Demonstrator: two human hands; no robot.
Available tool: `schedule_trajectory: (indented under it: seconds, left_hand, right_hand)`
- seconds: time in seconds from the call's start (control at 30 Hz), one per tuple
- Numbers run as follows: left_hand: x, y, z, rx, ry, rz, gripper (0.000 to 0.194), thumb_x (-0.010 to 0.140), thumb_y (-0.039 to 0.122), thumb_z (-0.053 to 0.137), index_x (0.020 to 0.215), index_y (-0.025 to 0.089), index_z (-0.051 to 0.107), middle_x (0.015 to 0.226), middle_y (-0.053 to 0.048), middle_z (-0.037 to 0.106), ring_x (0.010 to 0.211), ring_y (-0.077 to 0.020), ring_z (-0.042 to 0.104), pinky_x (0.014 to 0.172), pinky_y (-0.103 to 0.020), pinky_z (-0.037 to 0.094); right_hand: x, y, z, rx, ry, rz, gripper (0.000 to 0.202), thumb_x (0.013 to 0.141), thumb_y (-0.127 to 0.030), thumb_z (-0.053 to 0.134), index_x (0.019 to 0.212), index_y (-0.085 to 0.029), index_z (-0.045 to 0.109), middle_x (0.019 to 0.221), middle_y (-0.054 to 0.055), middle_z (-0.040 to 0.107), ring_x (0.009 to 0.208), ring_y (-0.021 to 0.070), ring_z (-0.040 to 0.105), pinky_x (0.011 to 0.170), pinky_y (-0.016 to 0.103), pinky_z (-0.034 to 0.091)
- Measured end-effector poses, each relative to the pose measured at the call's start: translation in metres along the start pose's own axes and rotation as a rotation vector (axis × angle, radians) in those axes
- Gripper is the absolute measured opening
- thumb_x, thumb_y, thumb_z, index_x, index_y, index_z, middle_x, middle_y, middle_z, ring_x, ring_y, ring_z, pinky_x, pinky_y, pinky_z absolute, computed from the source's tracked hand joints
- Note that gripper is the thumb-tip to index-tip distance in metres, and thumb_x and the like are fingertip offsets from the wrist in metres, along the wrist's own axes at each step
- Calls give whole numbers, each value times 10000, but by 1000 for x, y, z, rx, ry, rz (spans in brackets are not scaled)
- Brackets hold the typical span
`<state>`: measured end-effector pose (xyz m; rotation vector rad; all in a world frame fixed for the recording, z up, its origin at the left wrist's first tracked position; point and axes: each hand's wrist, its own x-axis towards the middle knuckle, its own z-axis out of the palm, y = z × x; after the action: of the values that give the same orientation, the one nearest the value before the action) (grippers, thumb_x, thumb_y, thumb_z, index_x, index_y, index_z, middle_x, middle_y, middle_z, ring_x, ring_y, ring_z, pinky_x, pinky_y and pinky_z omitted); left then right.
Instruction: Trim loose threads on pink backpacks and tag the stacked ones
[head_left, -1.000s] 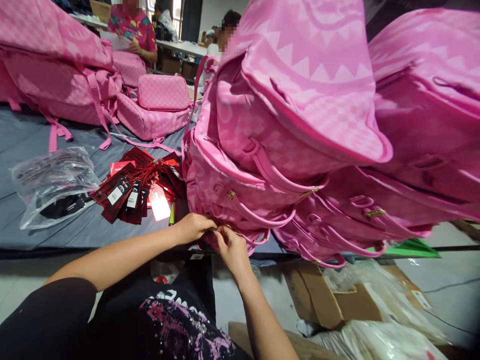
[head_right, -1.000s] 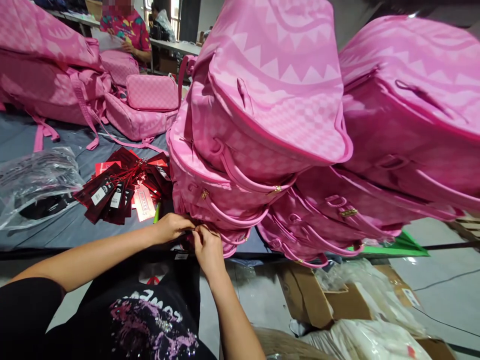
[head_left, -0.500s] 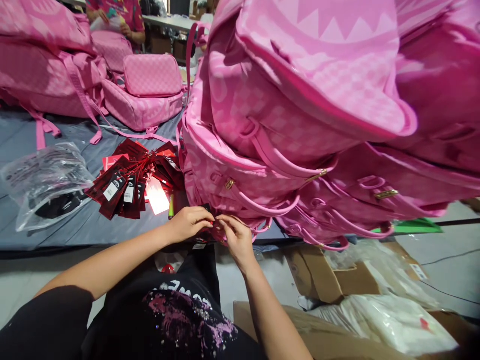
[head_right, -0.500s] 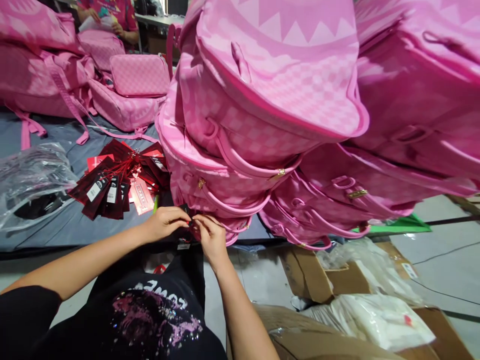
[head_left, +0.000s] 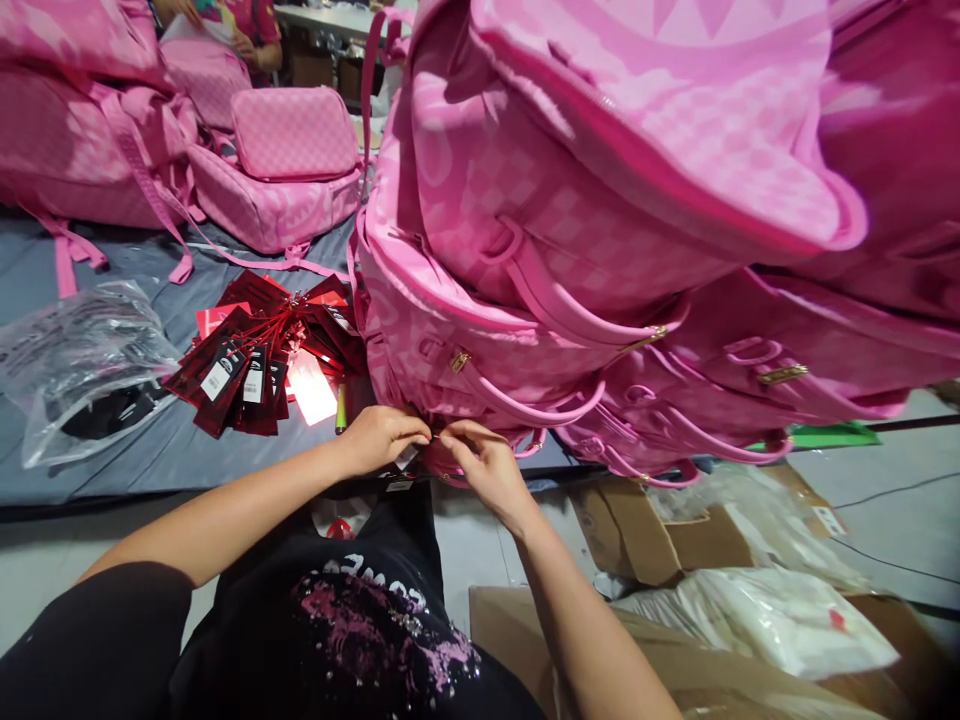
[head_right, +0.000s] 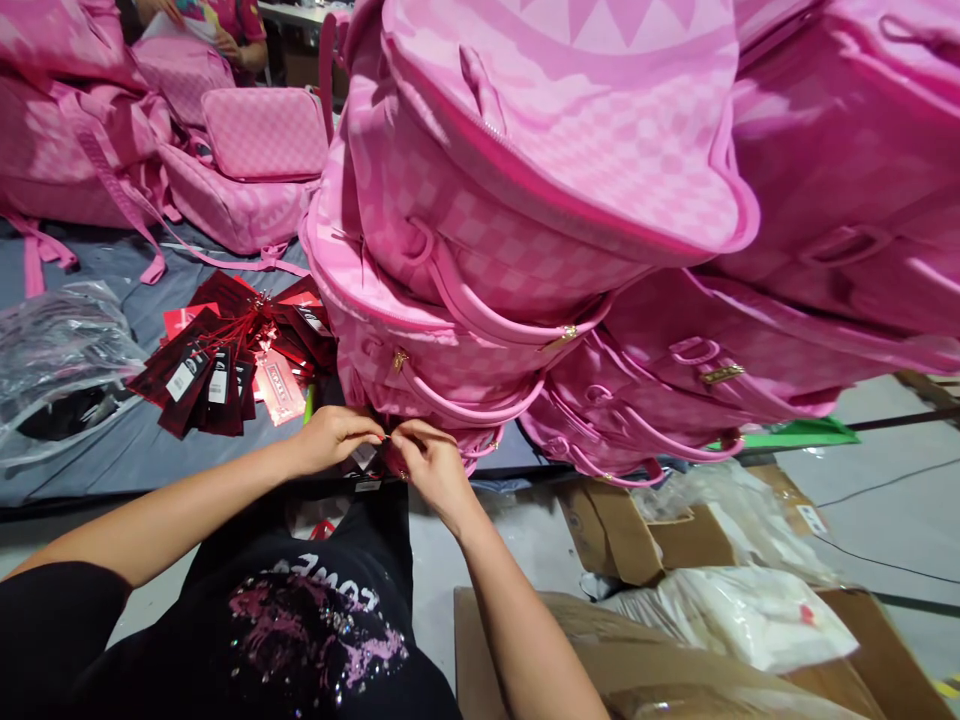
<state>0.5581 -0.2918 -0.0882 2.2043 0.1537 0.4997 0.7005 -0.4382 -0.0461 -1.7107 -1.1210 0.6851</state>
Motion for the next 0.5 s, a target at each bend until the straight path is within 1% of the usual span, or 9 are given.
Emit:
schedule_trajectory:
  seconds: [0.07,0.13,0.33,0.5]
  left_hand:
    - [-5,2,-2,170,9,31,268,965,333,518,986,179,737,837,-55,738,735,-131,666,669,-208,457]
    - [-8,3,-1,266,25,49,292,982,342,483,994,187,729,839,-52,729,736,-129,662,657,-209,455]
    - [-8,5,0,335,18,41,301,995,337,453,1013,200,720,869,-46,722,761,-127,664,671,-212,464]
    - [-7,7,0,369,20,48,306,998,329,449,1009,198,725,852,-42,711,744,-128,654,637,-213,440]
  right_hand:
    - [2,-4,1,-152,-38,-81,195,876,-303,531,812,-184,672,800,29,695,740,160,627,708,258,477]
    - [2,-6,3,-232,-57,-122,225,899,-278,483,807,-187,667,779,28,687,714,158,622,685,251,471]
    - [0,-2,5,-324,-73,-181,226,920,-225,449,809,-198,643,768,21,667,717,154,621,718,244,464]
    - [-1,-1,5,-359,-82,-197,207,925,-213,458,804,-203,626,775,15,665,724,154,625,726,243,455]
